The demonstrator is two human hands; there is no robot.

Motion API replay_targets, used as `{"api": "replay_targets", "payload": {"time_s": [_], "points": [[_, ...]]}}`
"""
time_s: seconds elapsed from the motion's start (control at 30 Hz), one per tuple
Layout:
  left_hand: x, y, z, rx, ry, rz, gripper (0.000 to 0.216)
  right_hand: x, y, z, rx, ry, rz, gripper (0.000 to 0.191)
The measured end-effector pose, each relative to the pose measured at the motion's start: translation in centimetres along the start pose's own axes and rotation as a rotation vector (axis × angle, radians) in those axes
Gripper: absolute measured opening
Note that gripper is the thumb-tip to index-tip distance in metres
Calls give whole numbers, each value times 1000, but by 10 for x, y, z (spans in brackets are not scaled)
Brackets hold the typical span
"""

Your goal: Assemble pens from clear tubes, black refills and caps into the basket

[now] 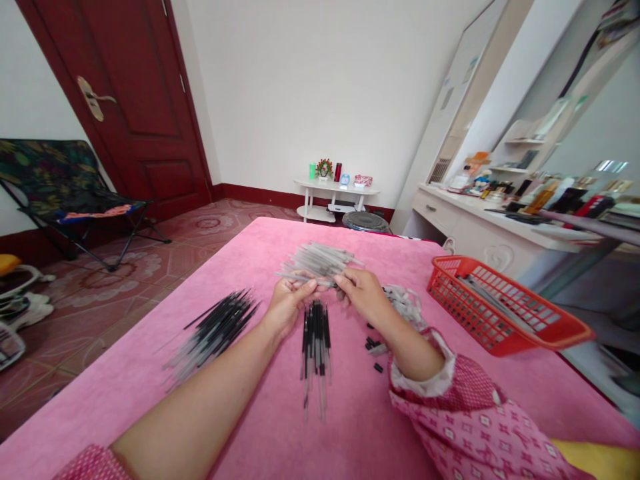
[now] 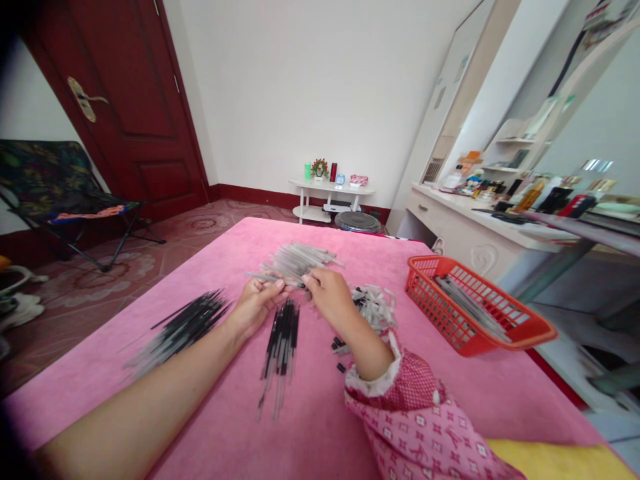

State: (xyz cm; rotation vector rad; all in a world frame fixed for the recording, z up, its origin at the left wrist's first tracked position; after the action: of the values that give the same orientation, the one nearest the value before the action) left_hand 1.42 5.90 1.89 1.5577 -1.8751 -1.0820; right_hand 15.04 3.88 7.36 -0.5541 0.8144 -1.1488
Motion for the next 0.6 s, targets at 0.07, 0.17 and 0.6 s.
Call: {"api": "replay_targets", "payload": {"time_s": [0.07, 0.17, 0.6], "points": [[0, 0, 1, 7, 8, -7, 32, 1, -1, 0, 2, -49, -16, 31], [-1, -1, 3, 16, 21, -12, 32, 1, -4, 1, -10, -62, -10, 24], [1, 0, -1, 3, -1, 6, 28, 0, 14, 15, 59, -55, -149, 30]]}}
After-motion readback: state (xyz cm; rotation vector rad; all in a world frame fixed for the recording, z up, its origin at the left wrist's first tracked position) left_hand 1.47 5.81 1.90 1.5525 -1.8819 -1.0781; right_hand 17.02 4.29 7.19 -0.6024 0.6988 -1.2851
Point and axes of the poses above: each hand's wrist, its own x-axis away from the middle knuckle, its own z-axis out of the back of the hand, y = z × x, the point moved 7 cm from there along -x, towards the middle knuckle, and after that the axes turned 1 degree about -x, right-handed, at the moved point
